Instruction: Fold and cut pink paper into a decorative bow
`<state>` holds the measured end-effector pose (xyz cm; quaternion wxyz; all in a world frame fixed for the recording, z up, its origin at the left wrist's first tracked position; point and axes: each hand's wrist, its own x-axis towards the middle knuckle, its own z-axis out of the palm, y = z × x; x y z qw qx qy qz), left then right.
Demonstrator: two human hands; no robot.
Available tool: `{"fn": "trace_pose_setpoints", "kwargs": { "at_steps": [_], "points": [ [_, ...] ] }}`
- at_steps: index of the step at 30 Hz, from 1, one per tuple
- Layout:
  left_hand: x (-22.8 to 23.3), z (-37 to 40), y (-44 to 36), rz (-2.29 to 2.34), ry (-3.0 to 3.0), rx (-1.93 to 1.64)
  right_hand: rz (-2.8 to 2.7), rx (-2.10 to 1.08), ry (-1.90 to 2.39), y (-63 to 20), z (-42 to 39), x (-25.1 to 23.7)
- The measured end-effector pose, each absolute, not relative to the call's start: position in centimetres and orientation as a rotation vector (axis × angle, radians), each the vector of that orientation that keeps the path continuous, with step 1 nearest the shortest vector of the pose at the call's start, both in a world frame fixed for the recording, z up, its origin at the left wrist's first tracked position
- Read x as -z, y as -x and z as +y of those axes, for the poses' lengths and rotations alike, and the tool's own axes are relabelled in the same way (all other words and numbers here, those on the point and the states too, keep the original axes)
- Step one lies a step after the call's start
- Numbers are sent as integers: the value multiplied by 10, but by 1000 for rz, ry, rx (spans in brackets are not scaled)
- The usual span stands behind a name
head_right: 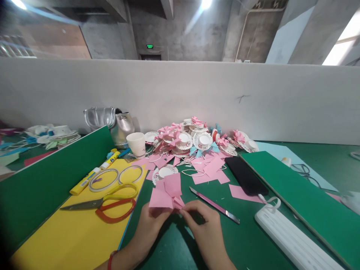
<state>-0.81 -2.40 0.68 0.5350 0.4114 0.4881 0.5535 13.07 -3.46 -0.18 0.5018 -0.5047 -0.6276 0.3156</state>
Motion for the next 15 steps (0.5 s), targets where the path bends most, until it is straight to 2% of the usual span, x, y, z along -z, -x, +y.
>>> {"fn": "trace_pose_setpoints", "kwargs": {
  "at_steps": [15],
  "points": [
    [-9, -24, 7, 1202, -942, -1348, -1148, -1057, 1292, -113, -36, 4]
  ]
}}
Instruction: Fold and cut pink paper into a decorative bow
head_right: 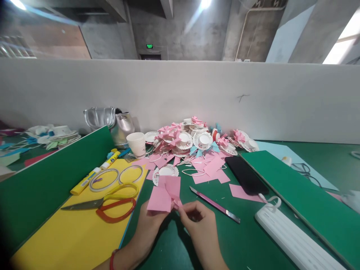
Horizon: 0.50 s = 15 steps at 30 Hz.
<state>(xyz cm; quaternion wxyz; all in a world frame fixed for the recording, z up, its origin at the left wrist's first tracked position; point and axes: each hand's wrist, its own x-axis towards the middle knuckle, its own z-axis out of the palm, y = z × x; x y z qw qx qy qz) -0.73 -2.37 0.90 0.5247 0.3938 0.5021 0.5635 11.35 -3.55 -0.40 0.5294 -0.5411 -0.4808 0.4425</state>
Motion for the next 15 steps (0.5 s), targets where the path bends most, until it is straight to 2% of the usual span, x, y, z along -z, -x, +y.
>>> {"fn": "trace_pose_setpoints", "kwargs": {
  "at_steps": [15],
  "points": [
    [-4, -20, 9, 1154, -915, -1384, -1141, -1187, 1306, -114, -35, 7]
  ]
}}
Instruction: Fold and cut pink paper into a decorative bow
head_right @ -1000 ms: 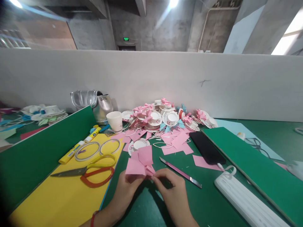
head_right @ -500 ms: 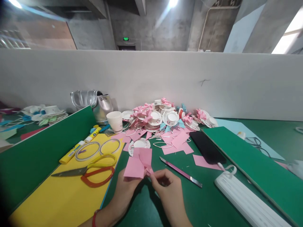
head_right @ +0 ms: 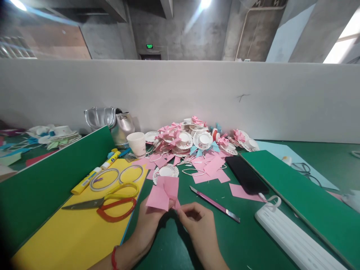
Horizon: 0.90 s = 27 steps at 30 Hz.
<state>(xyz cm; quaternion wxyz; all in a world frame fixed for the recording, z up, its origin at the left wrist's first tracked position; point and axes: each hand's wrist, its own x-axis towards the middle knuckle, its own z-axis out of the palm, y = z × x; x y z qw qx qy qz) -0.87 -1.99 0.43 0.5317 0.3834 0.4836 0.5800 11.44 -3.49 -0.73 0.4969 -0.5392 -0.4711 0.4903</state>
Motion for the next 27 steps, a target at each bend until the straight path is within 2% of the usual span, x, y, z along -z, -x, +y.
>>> {"fn": "trace_pose_setpoints", "kwargs": {
  "at_steps": [11, 19, 27],
  "points": [
    [-5, -20, 6, 1246, -917, -1408, -1054, -1159, 1308, -111, -35, 6],
    [-2, -18, 8, 1274, -895, -1434, -1003, -1374, 1203, -110, -34, 8],
    [-6, -21, 6, 1194, -914, -1414, -1141, -1435, 1222, -110, -34, 10]
  ]
}}
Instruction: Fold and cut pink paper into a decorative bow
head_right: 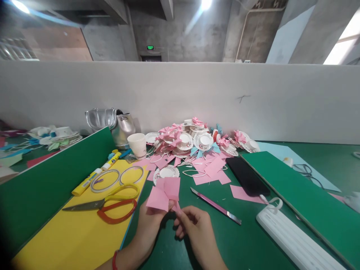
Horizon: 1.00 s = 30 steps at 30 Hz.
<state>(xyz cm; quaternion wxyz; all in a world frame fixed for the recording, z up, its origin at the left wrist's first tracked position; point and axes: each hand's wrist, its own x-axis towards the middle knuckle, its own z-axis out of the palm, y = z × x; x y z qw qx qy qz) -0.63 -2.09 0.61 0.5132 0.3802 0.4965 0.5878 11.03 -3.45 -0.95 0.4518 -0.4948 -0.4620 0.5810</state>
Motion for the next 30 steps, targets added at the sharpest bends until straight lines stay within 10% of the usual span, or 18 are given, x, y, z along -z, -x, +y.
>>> {"fn": "trace_pose_setpoints", "kwargs": {
  "at_steps": [22, 30],
  "points": [
    [3, -16, 9, 1298, -915, -1400, -1516, -987, 1337, -118, -40, 12],
    [4, -17, 9, 1286, -920, -1411, -1200, -1296, 1279, -112, -37, 6]
  ]
}}
